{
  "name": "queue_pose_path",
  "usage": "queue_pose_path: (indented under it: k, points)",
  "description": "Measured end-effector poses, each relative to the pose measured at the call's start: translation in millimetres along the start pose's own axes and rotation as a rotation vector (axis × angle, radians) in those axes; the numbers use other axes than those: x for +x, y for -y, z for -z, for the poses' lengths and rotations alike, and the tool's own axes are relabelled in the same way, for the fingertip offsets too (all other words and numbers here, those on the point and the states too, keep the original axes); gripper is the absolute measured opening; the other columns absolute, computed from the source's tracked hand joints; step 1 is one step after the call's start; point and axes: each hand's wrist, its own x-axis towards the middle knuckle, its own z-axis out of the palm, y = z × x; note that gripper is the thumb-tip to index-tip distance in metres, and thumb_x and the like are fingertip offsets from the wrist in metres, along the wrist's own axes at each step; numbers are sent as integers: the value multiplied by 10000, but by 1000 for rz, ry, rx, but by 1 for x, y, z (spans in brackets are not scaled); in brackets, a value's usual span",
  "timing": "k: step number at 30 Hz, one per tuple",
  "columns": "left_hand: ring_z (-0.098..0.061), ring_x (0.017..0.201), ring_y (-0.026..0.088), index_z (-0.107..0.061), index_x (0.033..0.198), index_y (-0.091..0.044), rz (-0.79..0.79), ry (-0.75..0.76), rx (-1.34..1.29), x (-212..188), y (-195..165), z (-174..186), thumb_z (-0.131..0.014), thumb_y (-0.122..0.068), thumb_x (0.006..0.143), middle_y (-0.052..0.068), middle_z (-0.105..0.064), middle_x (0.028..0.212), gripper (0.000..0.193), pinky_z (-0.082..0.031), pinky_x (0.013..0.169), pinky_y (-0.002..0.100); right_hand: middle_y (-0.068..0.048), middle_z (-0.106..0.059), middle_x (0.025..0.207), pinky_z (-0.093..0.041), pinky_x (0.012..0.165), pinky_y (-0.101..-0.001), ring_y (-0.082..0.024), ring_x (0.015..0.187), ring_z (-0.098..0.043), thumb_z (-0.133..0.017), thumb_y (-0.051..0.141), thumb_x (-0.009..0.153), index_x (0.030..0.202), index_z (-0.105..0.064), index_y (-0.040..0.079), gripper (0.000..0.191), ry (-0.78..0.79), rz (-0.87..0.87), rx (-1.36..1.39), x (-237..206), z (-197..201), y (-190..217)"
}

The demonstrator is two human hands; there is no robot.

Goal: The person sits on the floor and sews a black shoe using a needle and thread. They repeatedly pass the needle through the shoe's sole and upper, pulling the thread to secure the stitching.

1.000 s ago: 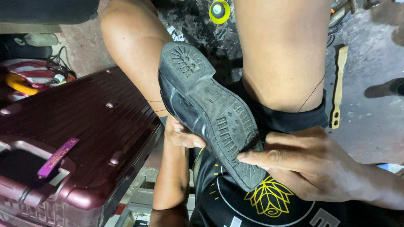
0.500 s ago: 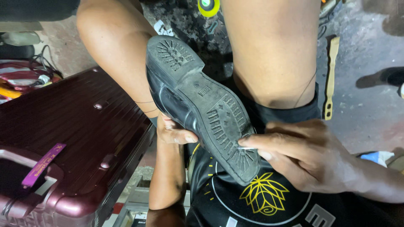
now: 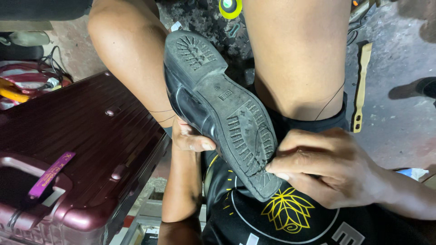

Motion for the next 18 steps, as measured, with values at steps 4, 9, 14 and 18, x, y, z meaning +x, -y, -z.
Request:
queue_pose_path:
  k: [4, 9, 14, 18]
  points:
    - [-672, 1190, 273, -660, 1323, 60, 21, -44, -19, -1, 2, 1, -920, -44, 676, 167, -697, 1313, 705, -518, 1078, 400, -42, -709, 878, -535, 515, -246, -102, 618, -686, -722, -2, 800, 1006, -742, 70, 218, 25, -29, 59, 3, -2, -2]
    - [-654, 1231, 264, -635, 1384, 35, -16, -60, -12, -1, 5, 5, -944, -60, 675, 151, -681, 1326, 779, -503, 1109, 401, -26, -703, 866, -527, 554, -265, -115, 644, -678, -709, -12, 825, 990, -739, 76, 189, 36, -53, 107, 7, -4, -4]
    - [-657, 1223, 265, -624, 1393, 47, -17, -56, -23, 0, 7, 7, -930, -65, 678, 158, -687, 1327, 785, -503, 1104, 396, -17, -695, 868, -499, 555, -250, -98, 636, -653, -711, -2, 859, 1004, -738, 78, 168, 43, -61, 184, 8, -4, -8]
    - [-646, 1241, 265, -611, 1417, 36, -32, -80, -68, 0, 8, 5, -933, -47, 648, 151, -675, 1338, 838, -492, 1119, 393, -16, -694, 835, -437, 510, -250, -81, 558, -570, -728, 8, 854, 996, -757, 68, 157, 53, -102, 215, 6, -4, -10]
